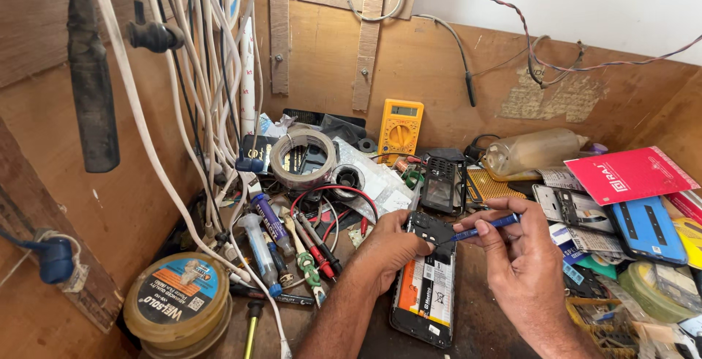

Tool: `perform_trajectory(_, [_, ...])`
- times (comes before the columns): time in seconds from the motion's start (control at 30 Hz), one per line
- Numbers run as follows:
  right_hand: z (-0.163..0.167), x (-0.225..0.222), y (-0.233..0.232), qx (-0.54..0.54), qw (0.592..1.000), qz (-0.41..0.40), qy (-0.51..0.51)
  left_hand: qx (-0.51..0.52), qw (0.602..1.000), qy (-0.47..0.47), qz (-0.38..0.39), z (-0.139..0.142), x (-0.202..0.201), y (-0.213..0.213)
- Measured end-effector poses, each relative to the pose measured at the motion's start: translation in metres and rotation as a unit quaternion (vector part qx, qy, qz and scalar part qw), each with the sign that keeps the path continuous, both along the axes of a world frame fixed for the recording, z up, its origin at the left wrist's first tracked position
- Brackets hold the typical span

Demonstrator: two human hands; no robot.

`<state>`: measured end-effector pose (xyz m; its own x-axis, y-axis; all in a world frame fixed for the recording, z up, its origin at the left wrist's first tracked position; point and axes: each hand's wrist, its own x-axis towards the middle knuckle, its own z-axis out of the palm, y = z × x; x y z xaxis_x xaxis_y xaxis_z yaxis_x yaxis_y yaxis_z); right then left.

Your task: The person uses a blue-handled screwdriver to remove screws from the back of a black smartphone, then sets the phone down and picks up a blue plastic phone repair stand. The person places the phone into the stand and adjusts it.

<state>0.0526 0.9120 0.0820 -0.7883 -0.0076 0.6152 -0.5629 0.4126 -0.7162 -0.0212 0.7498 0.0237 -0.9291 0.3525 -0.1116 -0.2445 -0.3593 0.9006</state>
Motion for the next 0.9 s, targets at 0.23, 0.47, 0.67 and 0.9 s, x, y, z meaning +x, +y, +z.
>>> perform_trajectory(0.23, [0.002, -0.001, -0.001, 0.033, 0.999, -0.022, 0.017, 0.014, 1.000, 0.022, -0.009, -0.003, -0.003, -0.001])
perform_trajectory(0.47, [0.014, 0.006, -0.002, 0.139, 0.983, -0.118, -0.019, 0.011, 1.000, 0.020, 0.005, -0.009, 0.000, 0.003])
perform_trajectory(0.67, [0.033, -0.003, 0.002, 0.114, 0.982, 0.006, -0.151, 0.016, 0.999, 0.046, 0.001, -0.010, 0.006, 0.004])
perform_trajectory(0.9, [0.042, 0.000, -0.001, 0.194, 0.971, -0.082, -0.115, 0.016, 0.999, 0.028, -0.001, -0.004, 0.013, 0.004])
